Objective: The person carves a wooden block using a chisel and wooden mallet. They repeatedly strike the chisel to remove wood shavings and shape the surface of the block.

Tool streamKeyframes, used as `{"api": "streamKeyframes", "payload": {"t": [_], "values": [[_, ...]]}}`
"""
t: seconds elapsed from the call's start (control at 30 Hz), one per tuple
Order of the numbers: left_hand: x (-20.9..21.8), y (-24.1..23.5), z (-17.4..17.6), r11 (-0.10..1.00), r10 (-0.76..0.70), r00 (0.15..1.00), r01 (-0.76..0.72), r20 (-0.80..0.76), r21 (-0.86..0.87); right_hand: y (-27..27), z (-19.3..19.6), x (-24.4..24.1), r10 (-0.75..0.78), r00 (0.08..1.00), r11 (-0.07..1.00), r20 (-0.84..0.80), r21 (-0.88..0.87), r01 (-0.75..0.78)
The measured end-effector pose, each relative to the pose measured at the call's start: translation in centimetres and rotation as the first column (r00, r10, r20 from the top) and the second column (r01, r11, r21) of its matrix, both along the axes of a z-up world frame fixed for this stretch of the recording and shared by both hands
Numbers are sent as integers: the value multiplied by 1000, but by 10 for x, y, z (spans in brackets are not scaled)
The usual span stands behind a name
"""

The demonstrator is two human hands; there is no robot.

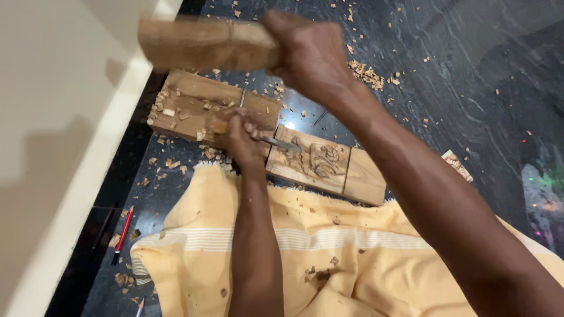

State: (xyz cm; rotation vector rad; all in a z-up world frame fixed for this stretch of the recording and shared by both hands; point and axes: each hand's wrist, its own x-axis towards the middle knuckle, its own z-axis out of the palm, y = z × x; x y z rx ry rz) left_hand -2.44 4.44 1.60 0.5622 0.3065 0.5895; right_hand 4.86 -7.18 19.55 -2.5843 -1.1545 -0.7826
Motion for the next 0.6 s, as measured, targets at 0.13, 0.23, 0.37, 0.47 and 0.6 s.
{"api": "streamKeyframes", "payload": {"t": [0.13, 0.23, 0.37, 0.47, 0.6], "values": [[-4, 3, -1, 997, 77, 997, -77, 26, -6, -24, 20, -23, 20, 985, 934, -170, 354, 42], [-3, -2, -2, 1000, 6, 999, -7, 51, 6, -37, 40, -38, 121, 904, 835, -409, 534, 130], [-1, -5, -6, 997, 17, 998, -23, 68, 74, -44, 63, -51, 272, 925, 731, -267, 682, -18], [-3, -4, -6, 994, 28, 999, -33, 44, 103, -48, 79, -57, 358, 861, 678, -362, 734, 26], [-5, -4, -6, 988, 27, 999, -34, 43, 151, -48, 87, -54, 287, 895, 752, -342, 660, 11]]}}
